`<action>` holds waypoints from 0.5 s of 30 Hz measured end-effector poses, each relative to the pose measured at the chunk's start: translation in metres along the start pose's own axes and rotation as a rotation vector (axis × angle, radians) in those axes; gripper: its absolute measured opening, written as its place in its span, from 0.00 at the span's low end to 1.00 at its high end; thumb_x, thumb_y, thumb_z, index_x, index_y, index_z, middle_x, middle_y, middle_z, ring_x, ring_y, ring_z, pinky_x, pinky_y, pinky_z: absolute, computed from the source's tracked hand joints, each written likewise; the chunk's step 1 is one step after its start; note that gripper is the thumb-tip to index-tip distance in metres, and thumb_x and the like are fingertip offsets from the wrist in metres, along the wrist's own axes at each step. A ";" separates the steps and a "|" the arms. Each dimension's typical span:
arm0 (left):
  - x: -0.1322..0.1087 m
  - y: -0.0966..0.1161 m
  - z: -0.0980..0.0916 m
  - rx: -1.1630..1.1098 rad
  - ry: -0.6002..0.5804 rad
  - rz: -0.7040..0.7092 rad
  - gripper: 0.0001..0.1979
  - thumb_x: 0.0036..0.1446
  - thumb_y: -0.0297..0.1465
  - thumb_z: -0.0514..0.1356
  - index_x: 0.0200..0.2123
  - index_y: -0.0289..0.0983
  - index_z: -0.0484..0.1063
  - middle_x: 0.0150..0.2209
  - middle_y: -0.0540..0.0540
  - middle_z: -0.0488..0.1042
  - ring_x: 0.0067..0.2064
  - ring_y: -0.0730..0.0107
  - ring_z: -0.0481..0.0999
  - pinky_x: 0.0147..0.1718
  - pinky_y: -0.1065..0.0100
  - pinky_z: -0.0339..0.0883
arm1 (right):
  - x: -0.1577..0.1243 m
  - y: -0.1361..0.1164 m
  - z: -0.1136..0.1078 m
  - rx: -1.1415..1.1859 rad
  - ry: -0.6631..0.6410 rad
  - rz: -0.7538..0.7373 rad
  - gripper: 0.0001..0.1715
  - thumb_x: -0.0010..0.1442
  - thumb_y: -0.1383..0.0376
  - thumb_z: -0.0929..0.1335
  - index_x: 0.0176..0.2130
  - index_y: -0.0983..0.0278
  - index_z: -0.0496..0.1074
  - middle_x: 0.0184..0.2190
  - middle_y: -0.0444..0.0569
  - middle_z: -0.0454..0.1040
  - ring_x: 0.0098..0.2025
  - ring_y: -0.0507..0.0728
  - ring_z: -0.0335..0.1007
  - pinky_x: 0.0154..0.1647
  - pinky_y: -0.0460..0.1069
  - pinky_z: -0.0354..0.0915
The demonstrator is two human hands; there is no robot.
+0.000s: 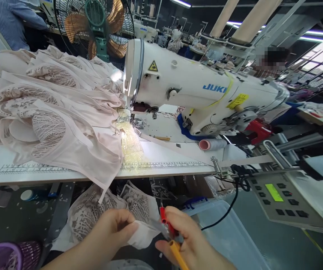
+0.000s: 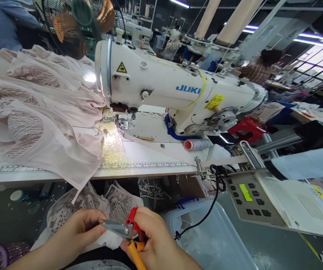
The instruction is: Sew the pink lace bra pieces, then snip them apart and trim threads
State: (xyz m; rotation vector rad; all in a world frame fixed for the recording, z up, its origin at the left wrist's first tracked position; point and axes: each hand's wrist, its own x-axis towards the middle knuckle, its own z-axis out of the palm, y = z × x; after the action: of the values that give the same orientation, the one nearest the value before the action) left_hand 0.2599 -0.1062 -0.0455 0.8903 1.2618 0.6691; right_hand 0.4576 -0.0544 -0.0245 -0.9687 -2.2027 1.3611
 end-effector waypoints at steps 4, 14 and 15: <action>-0.002 0.003 -0.001 0.033 0.017 0.013 0.07 0.42 0.35 0.55 0.21 0.37 0.65 0.20 0.53 0.63 0.26 0.71 0.62 0.25 0.71 0.56 | 0.004 0.004 0.013 -0.012 -0.040 -0.028 0.17 0.52 0.61 0.67 0.23 0.60 0.53 0.24 0.42 0.57 0.25 0.52 0.52 0.22 0.46 0.50; 0.001 -0.006 -0.007 0.368 0.092 0.237 0.14 0.54 0.36 0.51 0.26 0.35 0.72 0.28 0.45 0.74 0.33 0.62 0.73 0.34 0.66 0.66 | 0.012 0.003 0.022 -0.148 -0.021 0.016 0.22 0.52 0.59 0.66 0.21 0.60 0.48 0.21 0.39 0.53 0.22 0.50 0.49 0.20 0.46 0.48; 0.001 -0.010 -0.008 0.442 0.158 0.307 0.14 0.55 0.35 0.50 0.30 0.35 0.73 0.32 0.43 0.76 0.36 0.60 0.75 0.37 0.65 0.68 | 0.013 0.002 0.021 -0.156 -0.007 0.008 0.22 0.53 0.59 0.65 0.20 0.60 0.47 0.19 0.39 0.52 0.22 0.50 0.48 0.20 0.46 0.47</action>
State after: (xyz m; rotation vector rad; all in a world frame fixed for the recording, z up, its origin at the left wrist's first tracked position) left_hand 0.2521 -0.1093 -0.0554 1.4385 1.4587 0.7230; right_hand 0.4356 -0.0578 -0.0364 -1.0283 -2.3405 1.2121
